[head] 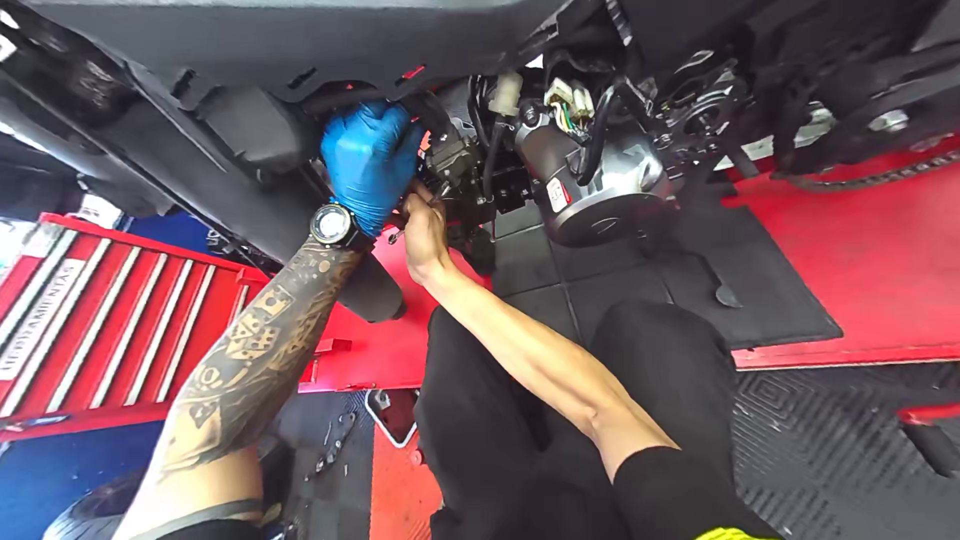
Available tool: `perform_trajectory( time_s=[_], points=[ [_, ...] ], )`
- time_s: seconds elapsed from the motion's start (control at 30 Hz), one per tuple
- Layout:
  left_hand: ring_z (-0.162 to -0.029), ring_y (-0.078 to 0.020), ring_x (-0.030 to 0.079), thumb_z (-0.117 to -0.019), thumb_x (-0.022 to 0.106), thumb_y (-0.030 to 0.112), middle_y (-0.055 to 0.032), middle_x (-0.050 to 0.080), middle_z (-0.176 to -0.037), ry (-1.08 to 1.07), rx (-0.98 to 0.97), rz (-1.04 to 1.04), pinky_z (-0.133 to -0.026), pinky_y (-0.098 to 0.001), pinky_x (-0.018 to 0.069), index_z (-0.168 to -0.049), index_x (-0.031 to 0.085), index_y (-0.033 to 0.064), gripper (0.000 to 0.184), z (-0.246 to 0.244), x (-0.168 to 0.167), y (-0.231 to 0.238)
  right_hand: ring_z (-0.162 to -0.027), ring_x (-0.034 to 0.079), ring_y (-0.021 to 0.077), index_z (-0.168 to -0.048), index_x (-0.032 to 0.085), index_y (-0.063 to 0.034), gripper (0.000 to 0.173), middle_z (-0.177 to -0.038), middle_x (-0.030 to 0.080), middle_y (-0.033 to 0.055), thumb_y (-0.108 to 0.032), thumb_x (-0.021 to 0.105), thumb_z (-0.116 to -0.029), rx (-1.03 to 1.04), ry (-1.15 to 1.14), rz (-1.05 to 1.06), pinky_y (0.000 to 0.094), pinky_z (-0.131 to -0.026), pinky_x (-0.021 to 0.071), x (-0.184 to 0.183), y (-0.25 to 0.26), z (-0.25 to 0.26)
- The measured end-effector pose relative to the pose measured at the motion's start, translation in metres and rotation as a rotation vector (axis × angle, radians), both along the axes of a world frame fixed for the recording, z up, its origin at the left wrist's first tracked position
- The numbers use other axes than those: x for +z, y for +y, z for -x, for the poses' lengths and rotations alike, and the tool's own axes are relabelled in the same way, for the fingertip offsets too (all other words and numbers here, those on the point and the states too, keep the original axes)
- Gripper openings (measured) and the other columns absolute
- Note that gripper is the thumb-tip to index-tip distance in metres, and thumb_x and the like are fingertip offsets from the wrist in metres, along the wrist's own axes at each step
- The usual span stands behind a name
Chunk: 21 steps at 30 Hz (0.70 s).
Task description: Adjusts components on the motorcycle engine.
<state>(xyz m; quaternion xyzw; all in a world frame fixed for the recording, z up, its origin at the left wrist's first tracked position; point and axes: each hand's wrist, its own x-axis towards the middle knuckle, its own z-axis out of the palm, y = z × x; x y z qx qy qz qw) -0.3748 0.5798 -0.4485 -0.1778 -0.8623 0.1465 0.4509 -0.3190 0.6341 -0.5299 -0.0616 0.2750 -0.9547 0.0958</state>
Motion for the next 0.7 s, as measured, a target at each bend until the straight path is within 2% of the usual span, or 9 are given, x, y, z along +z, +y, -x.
perform_trajectory(
  time_s=[0.13, 0.2, 0.3, 0.37, 0.57, 0.67, 0.7],
  points=[
    [-0.081, -0.0287, 0.074, -0.0946, 0.069, 0.024, -0.0120, 0.076, -0.085, 0.067, 0.007, -0.047, -0.070, -0.0459, 0.0551, -0.088, 0.079, 0.0125, 0.017, 0.006, -0.005, 0.007, -0.094, 0.063, 0.0133, -0.124, 0.065, -0.0096, 0.039, -0.108, 0.066, 0.0053, -0.019, 0.033, -0.1048, 0.012, -0.024, -0.021, 0.0377, -0.079, 0.0565, -0.001, 0.003, 0.003],
    [-0.082, -0.0307, 0.074, -0.0962, 0.066, 0.024, -0.0134, 0.075, -0.085, 0.073, 0.027, -0.016, -0.070, -0.0476, 0.0545, -0.090, 0.078, 0.0115, 0.018, 0.008, -0.006, 0.007, -0.089, 0.064, 0.0120, -0.117, 0.066, -0.0103, 0.037, -0.102, 0.066, 0.0039, -0.022, 0.032, -0.1065, 0.010, -0.036, -0.037, 0.0351, -0.074, 0.0561, -0.001, 0.003, 0.006],
    [-0.083, -0.0324, 0.073, -0.0979, 0.062, 0.023, -0.0150, 0.075, -0.086, 0.076, 0.040, 0.033, -0.070, -0.0483, 0.0549, -0.092, 0.077, 0.0100, 0.021, 0.009, -0.007, 0.004, -0.090, 0.065, 0.0132, -0.107, 0.066, -0.0031, 0.035, -0.096, 0.067, 0.0064, -0.012, 0.033, -0.1057, -0.012, -0.093, 0.008, 0.0343, -0.080, 0.0568, 0.008, 0.004, 0.010],
    [-0.084, -0.0328, 0.073, -0.0984, 0.062, 0.022, -0.0150, 0.075, -0.087, 0.071, 0.034, 0.035, -0.071, -0.0483, 0.0550, -0.094, 0.078, 0.0105, 0.021, 0.010, -0.006, 0.005, -0.089, 0.066, 0.0145, -0.101, 0.065, -0.0015, 0.031, -0.093, 0.066, 0.0073, -0.008, 0.035, -0.1028, -0.032, -0.118, 0.045, 0.0352, -0.081, 0.0572, 0.013, 0.004, 0.014],
    [-0.086, -0.0352, 0.073, -0.0982, 0.059, 0.019, -0.0174, 0.074, -0.087, 0.012, 0.054, 0.019, -0.071, -0.0507, 0.0553, -0.091, 0.076, 0.0083, 0.021, 0.004, -0.005, 0.011, -0.092, 0.067, 0.0163, -0.107, 0.067, 0.0010, 0.034, -0.096, 0.068, 0.0095, -0.008, 0.034, -0.1035, -0.066, -0.095, 0.018, 0.0370, -0.085, 0.0575, 0.005, -0.002, 0.016],
    [-0.086, -0.0374, 0.073, -0.0983, 0.058, 0.017, -0.0183, 0.074, -0.087, -0.005, 0.063, -0.005, -0.071, -0.0525, 0.0555, -0.090, 0.076, 0.0073, 0.022, 0.003, -0.003, 0.014, -0.093, 0.066, 0.0140, -0.113, 0.065, -0.0022, 0.033, -0.100, 0.068, 0.0072, -0.009, 0.034, -0.1048, -0.050, -0.037, 0.009, 0.0349, -0.083, 0.0573, 0.005, 0.002, 0.011],
    [-0.087, -0.0380, 0.073, -0.0990, 0.057, 0.017, -0.0187, 0.074, -0.088, -0.008, 0.060, -0.006, -0.072, -0.0530, 0.0556, -0.090, 0.075, 0.0073, 0.023, 0.003, -0.003, 0.014, -0.092, 0.064, 0.0100, -0.115, 0.064, -0.0061, 0.033, -0.100, 0.066, 0.0037, -0.012, 0.033, -0.1050, -0.047, 0.007, -0.037, 0.0319, -0.081, 0.0565, 0.003, 0.005, 0.008]
  ],
)
